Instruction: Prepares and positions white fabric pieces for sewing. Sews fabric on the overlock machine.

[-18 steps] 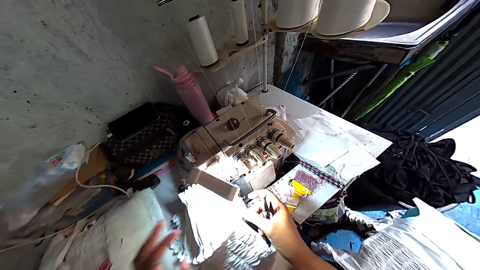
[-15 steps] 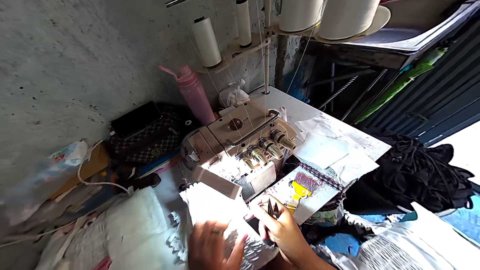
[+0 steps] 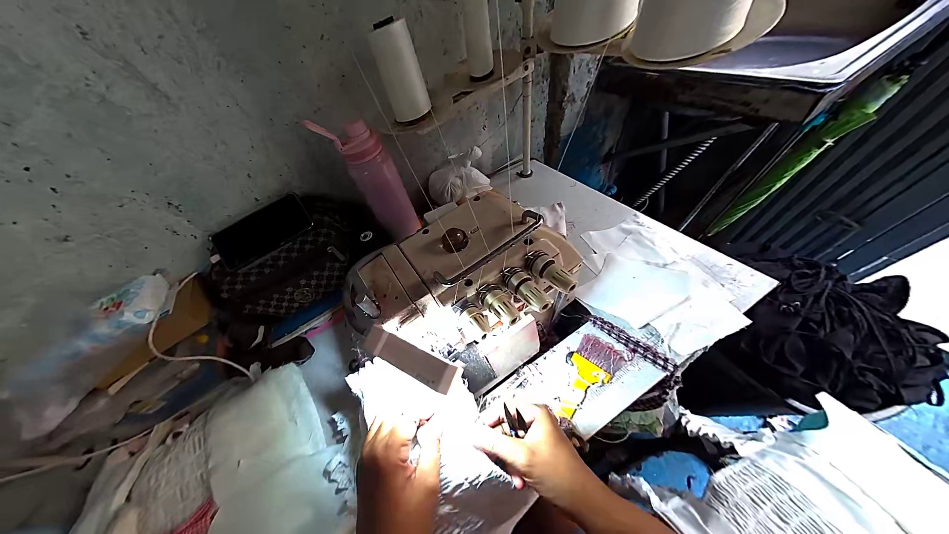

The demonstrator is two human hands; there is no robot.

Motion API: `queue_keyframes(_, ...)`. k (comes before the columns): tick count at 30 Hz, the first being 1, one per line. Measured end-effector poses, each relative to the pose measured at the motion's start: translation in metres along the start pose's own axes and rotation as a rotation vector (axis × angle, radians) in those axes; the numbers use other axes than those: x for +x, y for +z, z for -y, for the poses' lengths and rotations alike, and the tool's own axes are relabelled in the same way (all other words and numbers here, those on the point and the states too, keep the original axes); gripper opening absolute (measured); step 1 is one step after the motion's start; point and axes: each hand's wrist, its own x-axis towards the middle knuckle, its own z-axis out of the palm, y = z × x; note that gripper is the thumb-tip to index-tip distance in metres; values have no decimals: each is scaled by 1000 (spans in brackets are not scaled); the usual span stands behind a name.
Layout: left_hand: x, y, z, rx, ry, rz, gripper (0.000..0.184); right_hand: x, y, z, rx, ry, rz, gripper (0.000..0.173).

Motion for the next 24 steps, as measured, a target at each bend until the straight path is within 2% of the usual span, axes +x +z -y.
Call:
queue_keyframes(7, 10, -9, 8, -263, -202, 40, 17, -2, 13, -6, 25, 19, -43, 7)
queue_keyframes(10, 11, -11, 7, -275, -219, 34, 17, -1, 13, -8, 33, 10, -41, 8)
queue_keyframes(12, 9, -10, 6, -185, -152, 28, 17, 0, 12, -9, 49, -3, -38, 7)
queue_keyframes(15, 2, -4, -7, 22, 58, 0, 20, 0, 11, -11, 69, -7, -21, 4)
queue_keyframes(17, -8, 5, -14, 153, 176, -47, 25, 0, 7, -10, 51, -22, 1, 11)
queue_keyframes(19, -16, 12, -15, 220, 211, -88, 27, 0, 3, -6, 0, -26, 18, 21)
queue_keyframes(24, -18, 13, -9, 192, 223, -101, 23, 7, -7, 4, -35, 21, 103, 34)
